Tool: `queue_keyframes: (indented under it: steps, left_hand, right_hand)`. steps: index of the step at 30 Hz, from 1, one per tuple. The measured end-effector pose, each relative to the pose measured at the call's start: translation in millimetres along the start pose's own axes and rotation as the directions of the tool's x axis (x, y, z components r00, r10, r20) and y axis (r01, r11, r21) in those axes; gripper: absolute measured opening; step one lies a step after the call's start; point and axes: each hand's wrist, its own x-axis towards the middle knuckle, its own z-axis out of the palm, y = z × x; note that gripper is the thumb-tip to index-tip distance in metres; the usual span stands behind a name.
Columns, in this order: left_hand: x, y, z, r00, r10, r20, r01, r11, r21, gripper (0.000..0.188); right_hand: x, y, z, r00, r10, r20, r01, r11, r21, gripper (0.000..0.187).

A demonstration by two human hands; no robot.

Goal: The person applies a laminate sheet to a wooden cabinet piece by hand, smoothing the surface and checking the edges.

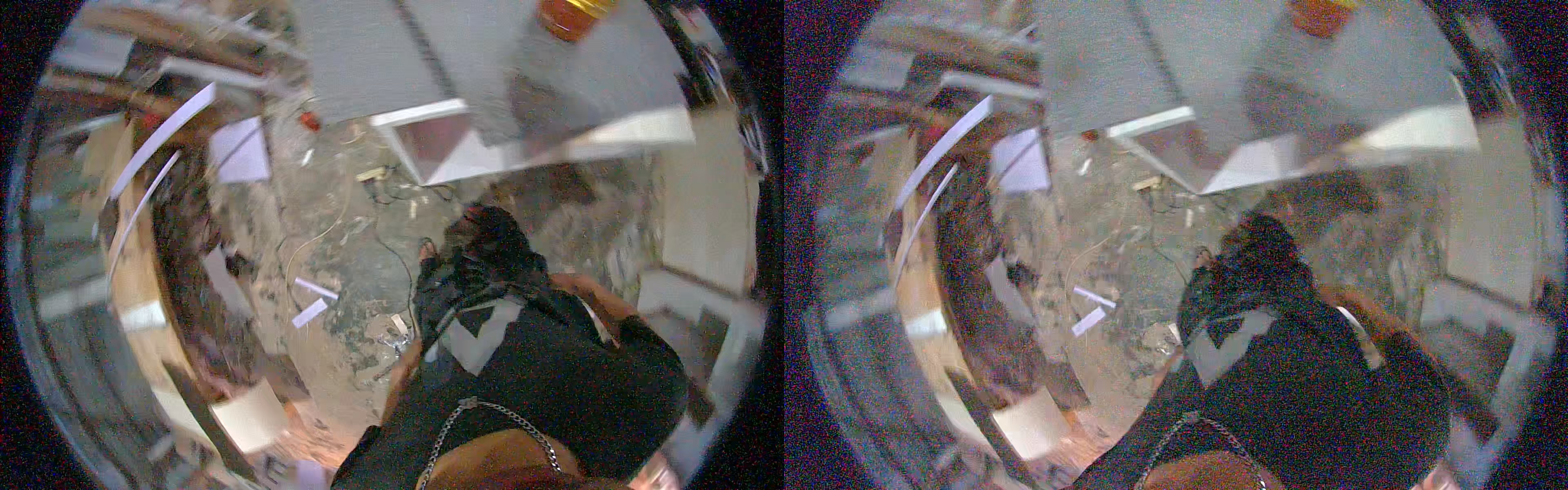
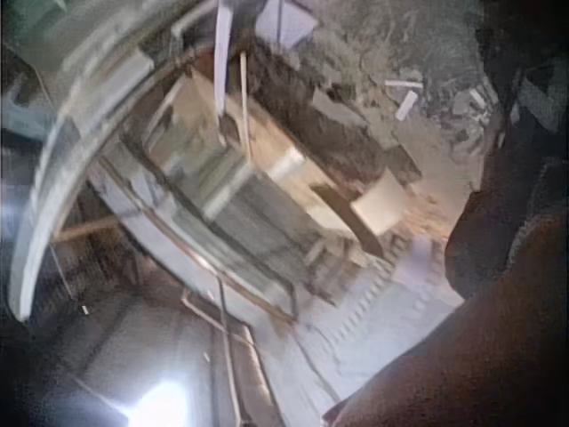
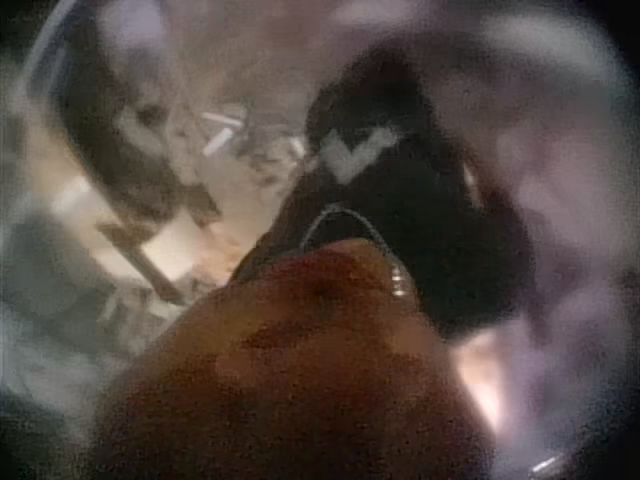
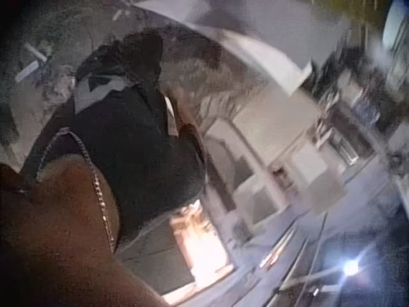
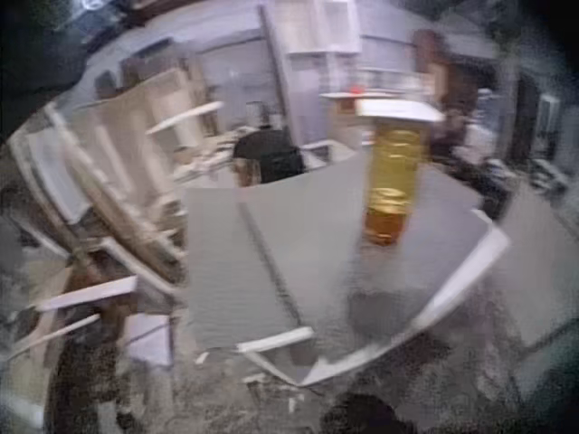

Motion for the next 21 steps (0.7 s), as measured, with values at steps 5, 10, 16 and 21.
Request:
queue_keyframes:
  steps: [5,10,16,21]
  left_hand:
    - [38.1,43.8,-124.0,0.977,0.095,0.189,-0.172,0.877,0.449,0.045]
    - [57.9,67.2,-157.1,0.987,0.157,0.045,-0.159,0.865,0.476,0.043]
    - [108.1,152.2,-82.2,0.959,0.263,0.106,-0.226,0.934,-0.277,0.04]
    - [115.7,226.2,1.5,0.933,0.281,0.225,-0.154,0.876,-0.457,0.039]
  right_hand:
    - [-45.5,-3.4,98.6,0.985,0.07,-0.155,-0.041,0.982,0.182,0.036]
    - [-53.2,-45.2,188.7,0.916,0.113,-0.384,0.019,0.946,0.324,0.032]
    - [23.0,77.7,238.2,0.995,-0.083,-0.063,0.083,0.997,-0.003,0.029]
    - [-127.9,95.7,134.7,0.876,0.244,-0.415,-0.152,0.958,0.242,0.025]
